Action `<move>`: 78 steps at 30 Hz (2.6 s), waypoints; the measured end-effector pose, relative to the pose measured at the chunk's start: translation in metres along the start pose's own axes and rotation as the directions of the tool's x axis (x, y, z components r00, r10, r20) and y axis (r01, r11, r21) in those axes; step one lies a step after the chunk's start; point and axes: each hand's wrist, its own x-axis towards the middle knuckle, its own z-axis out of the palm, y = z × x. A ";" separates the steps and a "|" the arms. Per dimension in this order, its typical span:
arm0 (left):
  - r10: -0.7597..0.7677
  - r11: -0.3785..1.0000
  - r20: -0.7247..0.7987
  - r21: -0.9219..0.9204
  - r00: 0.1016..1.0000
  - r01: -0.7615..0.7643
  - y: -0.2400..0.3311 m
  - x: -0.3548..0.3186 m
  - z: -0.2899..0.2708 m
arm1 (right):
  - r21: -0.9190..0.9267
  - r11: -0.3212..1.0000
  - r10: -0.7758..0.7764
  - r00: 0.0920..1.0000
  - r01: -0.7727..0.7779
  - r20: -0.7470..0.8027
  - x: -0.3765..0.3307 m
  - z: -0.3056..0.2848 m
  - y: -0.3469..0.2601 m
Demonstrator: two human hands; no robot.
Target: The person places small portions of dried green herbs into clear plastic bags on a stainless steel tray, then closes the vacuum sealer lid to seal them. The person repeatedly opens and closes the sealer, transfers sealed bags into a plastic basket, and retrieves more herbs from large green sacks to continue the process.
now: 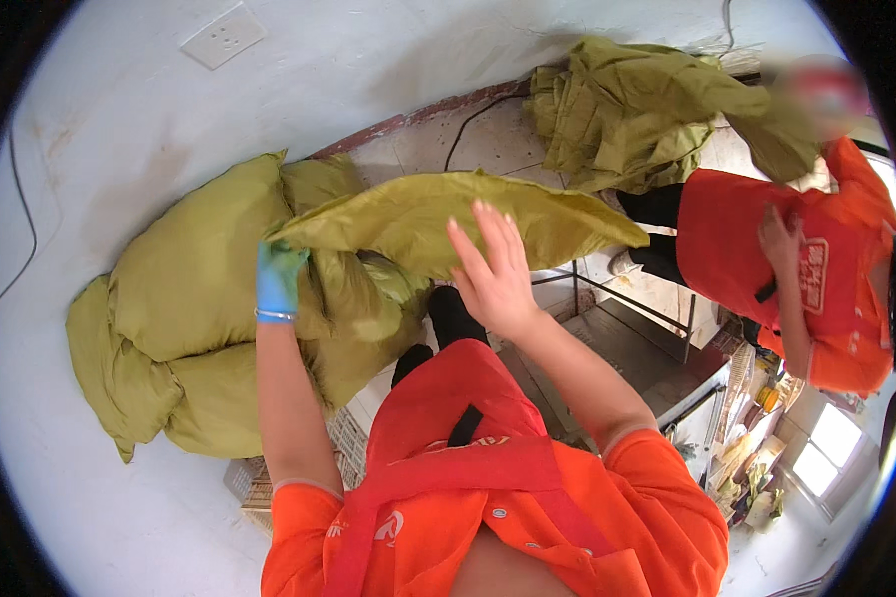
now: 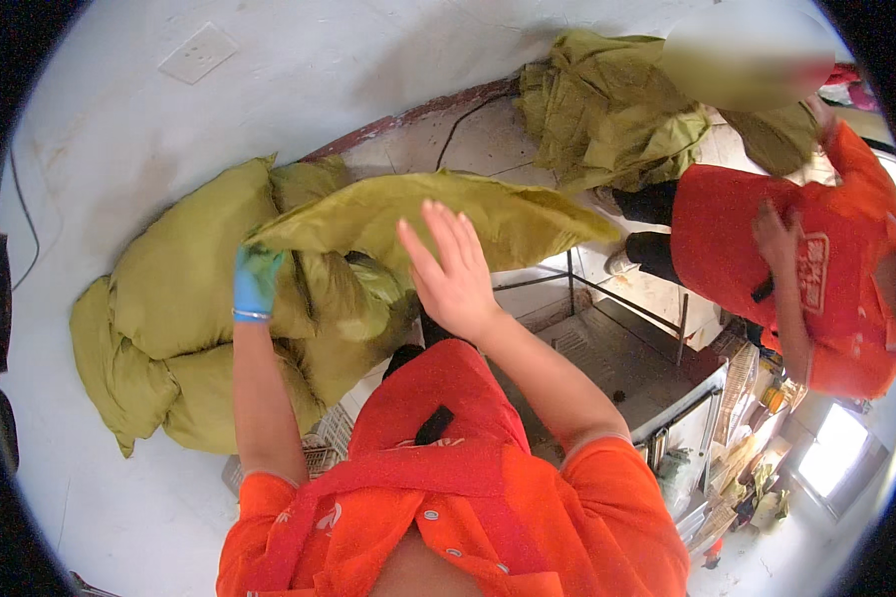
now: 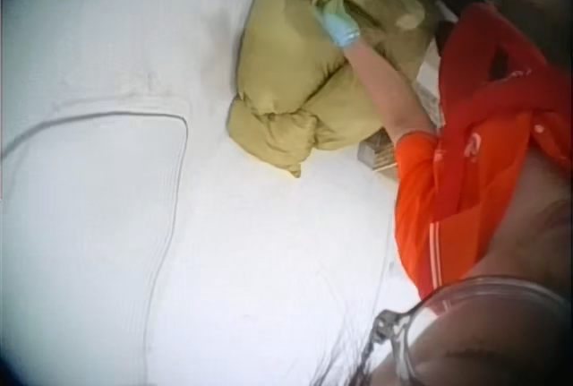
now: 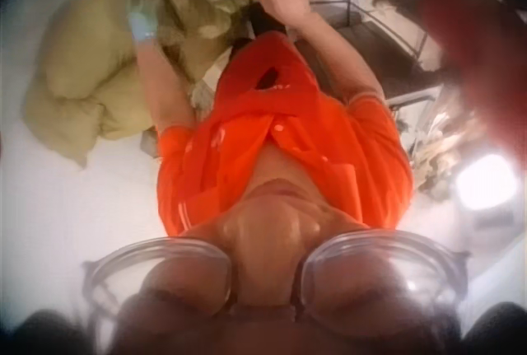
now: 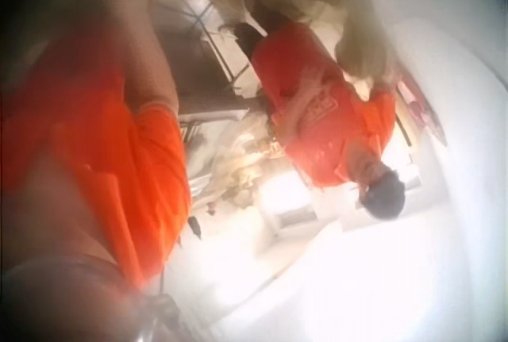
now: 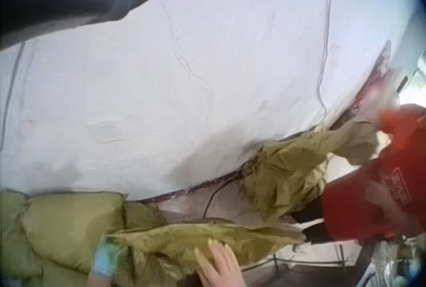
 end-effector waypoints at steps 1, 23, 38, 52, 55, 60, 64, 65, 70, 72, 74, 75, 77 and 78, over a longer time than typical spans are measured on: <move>0.052 0.963 -0.020 0.265 0.998 -0.045 -0.006 -0.001 0.000 | -0.065 0.993 0.101 0.995 -0.100 0.010 0.013 0.012 0.015; -0.213 0.969 -0.171 -0.160 0.962 0.186 -0.068 -0.134 0.153 | 0.263 0.517 0.420 0.509 -0.815 0.751 -0.018 -0.004 0.102; -0.010 0.960 -0.179 0.274 0.984 0.059 -0.018 -0.181 0.130 | 0.264 0.885 0.132 0.752 -0.382 0.646 0.036 -0.013 0.048; 0.292 0.938 0.160 0.144 0.943 -0.315 -0.039 0.027 0.078 | -0.303 0.940 0.257 0.911 -0.158 0.322 0.027 0.234 0.098; 0.205 0.971 0.393 -0.199 0.896 -0.135 -0.021 0.030 0.121 | -0.210 0.947 0.316 0.823 -0.243 0.473 0.043 0.238 0.083; 0.145 0.970 0.190 -0.221 0.971 -0.102 0.006 0.030 0.121 | 0.180 0.983 -0.034 0.998 0.024 0.052 0.031 0.088 0.028; 0.163 0.986 0.204 -0.017 0.965 -0.163 0.002 0.031 0.117 | -0.035 0.953 0.302 0.950 -0.300 0.077 0.000 0.000 0.040; 0.157 0.983 0.204 0.057 0.966 -0.172 0.000 0.034 0.122 | -0.009 0.896 0.441 0.885 -0.445 0.148 -0.023 0.013 0.060; 0.222 0.783 0.403 0.469 0.888 -0.409 -0.012 0.031 0.162 | 0.347 0.329 0.659 0.477 -0.878 0.581 -0.064 0.066 0.081; 0.205 0.449 0.545 0.686 0.813 -0.573 -0.014 0.016 0.175 | 0.370 0.481 0.687 0.604 -0.795 0.404 -0.042 0.055 0.057; 0.063 0.075 0.637 0.765 0.768 -0.640 -0.027 0.005 0.190 | 0.440 0.754 0.466 0.869 -0.488 0.164 -0.015 0.038 0.034; -0.050 -0.100 0.642 0.759 0.765 -0.643 -0.041 0.001 0.197 | 0.446 0.841 0.305 0.949 -0.305 0.074 0.001 0.030 0.023; -0.079 -0.327 0.622 0.722 0.779 -0.610 -0.078 0.007 0.194 | 0.400 0.915 0.035 0.997 -0.061 0.071 0.022 0.020 0.007; 0.005 -0.380 0.619 0.727 0.785 -0.572 -0.108 0.019 0.182 | 0.371 0.929 -0.057 0.985 -0.008 0.163 0.027 0.018 -0.001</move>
